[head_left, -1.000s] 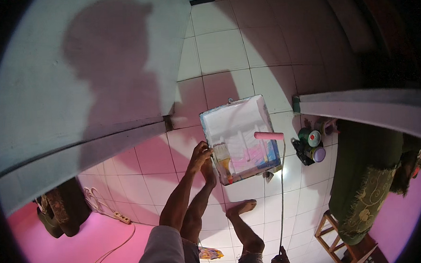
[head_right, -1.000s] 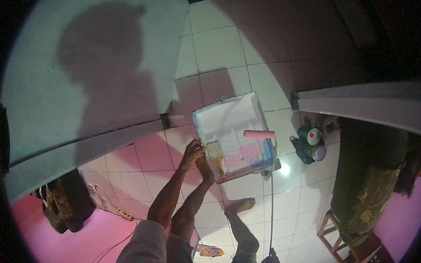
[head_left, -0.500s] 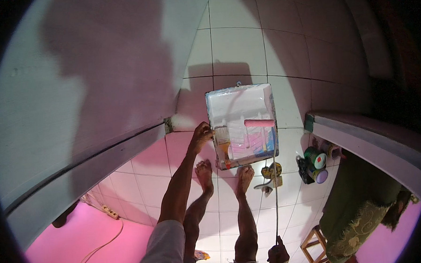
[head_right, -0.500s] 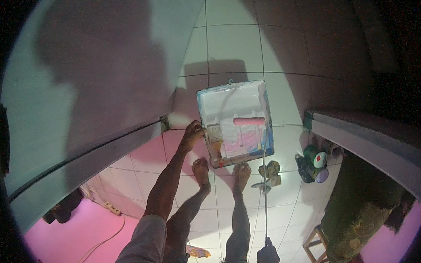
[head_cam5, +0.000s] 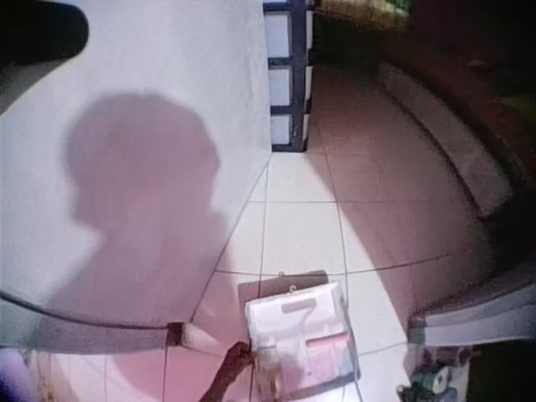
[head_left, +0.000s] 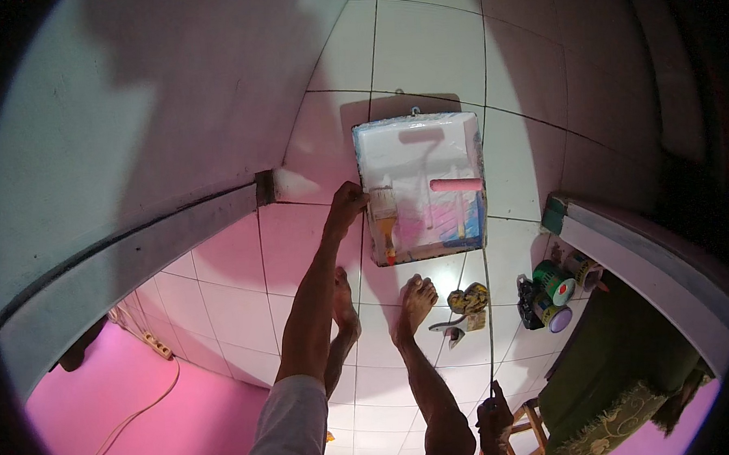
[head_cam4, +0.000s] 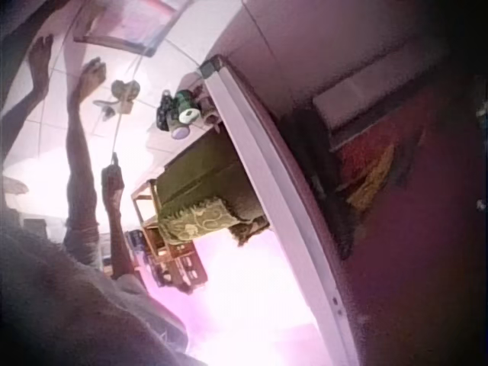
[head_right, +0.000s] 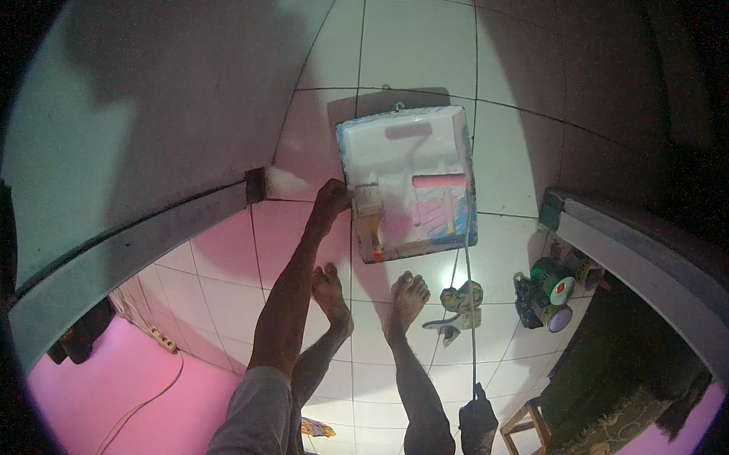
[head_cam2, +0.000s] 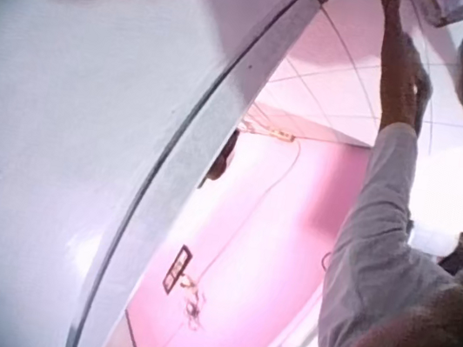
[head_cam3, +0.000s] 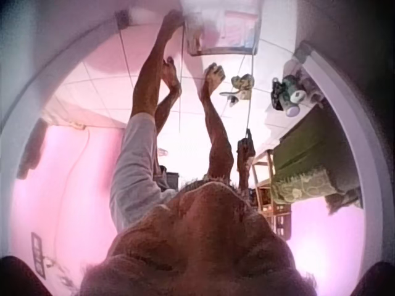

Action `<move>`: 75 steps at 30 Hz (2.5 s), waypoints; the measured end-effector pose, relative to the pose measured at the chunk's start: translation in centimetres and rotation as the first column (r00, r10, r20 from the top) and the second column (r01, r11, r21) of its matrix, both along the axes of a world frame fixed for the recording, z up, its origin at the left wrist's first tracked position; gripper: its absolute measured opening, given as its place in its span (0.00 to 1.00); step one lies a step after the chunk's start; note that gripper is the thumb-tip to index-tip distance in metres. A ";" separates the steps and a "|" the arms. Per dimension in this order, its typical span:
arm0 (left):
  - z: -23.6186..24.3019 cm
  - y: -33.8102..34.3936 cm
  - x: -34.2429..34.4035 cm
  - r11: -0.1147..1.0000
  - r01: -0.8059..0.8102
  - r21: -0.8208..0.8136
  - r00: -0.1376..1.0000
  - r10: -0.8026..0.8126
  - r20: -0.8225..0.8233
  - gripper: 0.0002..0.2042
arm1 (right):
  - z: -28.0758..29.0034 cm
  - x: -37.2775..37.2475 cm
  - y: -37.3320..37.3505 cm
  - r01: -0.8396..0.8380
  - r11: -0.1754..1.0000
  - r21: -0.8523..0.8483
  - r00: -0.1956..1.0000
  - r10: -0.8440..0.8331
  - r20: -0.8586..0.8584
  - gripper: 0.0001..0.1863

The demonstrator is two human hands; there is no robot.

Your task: The person paints a door frame white using a small roller and a paintbrush. They first apply paint with the roller along the upper frame, then switch to a brush to cover the lower sections and edges while sitting on the floor.

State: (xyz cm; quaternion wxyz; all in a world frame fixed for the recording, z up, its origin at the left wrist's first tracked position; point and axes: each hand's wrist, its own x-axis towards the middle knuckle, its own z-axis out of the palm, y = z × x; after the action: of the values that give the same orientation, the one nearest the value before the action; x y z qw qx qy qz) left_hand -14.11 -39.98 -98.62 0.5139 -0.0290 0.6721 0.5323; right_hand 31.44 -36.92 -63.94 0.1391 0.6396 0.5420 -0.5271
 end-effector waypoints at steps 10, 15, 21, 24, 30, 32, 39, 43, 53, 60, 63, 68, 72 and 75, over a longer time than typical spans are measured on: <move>0.0 -4.2 3.7 0.994 -0.055 -0.090 0.958 0.027 -0.286 0.16 | -2.2 1.4 -1.4 -0.019 0.998 0.056 0.996 0.024 -0.091 0.13; 0.8 -10.3 10.1 0.974 0.006 -0.228 0.894 -0.107 -0.436 0.15 | -0.6 -1.5 -0.4 0.114 0.992 -0.063 0.994 -0.113 0.008 0.13; 5.6 -11.5 16.0 0.948 0.026 -0.319 0.955 -0.117 -0.271 0.11 | -4.8 1.0 -2.7 0.196 0.979 -0.049 0.978 -0.199 -0.069 0.16; 4.4 -10.7 16.9 0.960 0.071 -0.273 0.971 -0.129 -0.201 0.11 | -7.2 2.4 -3.8 0.171 0.985 0.003 0.981 -0.170 -0.090 0.12; 5.7 -4.5 13.4 0.618 0.397 -0.679 0.610 -0.730 -0.308 0.21 | -16.7 2.6 -7.9 -0.033 0.990 0.137 0.999 0.036 -0.021 0.11; 4.8 -3.3 13.0 0.528 0.473 -0.705 0.504 -0.818 -0.275 0.23 | -19.9 -2.4 -8.0 -0.033 0.983 0.182 0.999 0.034 -0.002 0.09; 2.9 -2.9 10.7 0.493 0.562 -0.664 0.477 -0.849 -0.227 0.23 | -30.6 -17.6 -7.7 -0.122 0.920 0.373 0.986 0.070 0.152 0.06; 5.1 -1.7 10.4 0.834 0.424 -0.352 0.888 -0.459 -0.016 0.18 | -34.1 -16.2 -9.5 -0.537 0.716 0.446 0.816 0.306 0.491 0.06; 7.1 -3.2 9.1 0.955 0.295 -0.027 0.920 -0.276 0.278 0.18 | -35.3 -15.9 -10.5 -0.323 0.701 0.636 0.934 0.129 0.333 0.13; 9.0 -2.4 9.8 0.917 0.389 0.087 0.890 -0.398 0.223 0.20 | -31.1 -13.9 -7.0 -0.209 0.724 0.657 0.974 0.214 0.074 0.06; 9.8 -1.3 10.9 0.896 0.434 0.094 0.877 -0.444 0.183 0.21 | -25.8 -11.6 2.1 -0.396 0.657 0.641 0.815 0.574 -0.085 0.18; 12.7 -0.8 10.4 0.892 0.443 0.084 0.889 -0.450 0.086 0.21 | -25.6 -19.5 6.2 -0.416 0.408 0.813 0.550 0.825 -0.133 0.29; 13.3 -2.7 9.0 0.871 0.490 0.035 0.870 -0.491 0.049 0.22 | -25.4 -21.6 5.8 -0.324 0.234 0.917 0.438 0.896 -0.074 0.23; 13.9 -4.0 8.6 0.884 0.467 0.016 0.884 -0.466 -0.035 0.24 | -25.5 -22.5 5.7 -0.316 0.137 0.939 0.374 0.927 -0.010 0.16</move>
State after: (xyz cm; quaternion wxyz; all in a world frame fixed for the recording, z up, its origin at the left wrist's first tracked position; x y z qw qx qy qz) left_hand -5.50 -44.00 -84.72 0.6170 0.1474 0.6605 0.4016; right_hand 8.91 -31.25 -89.46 -0.1420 0.0835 0.9551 -0.2464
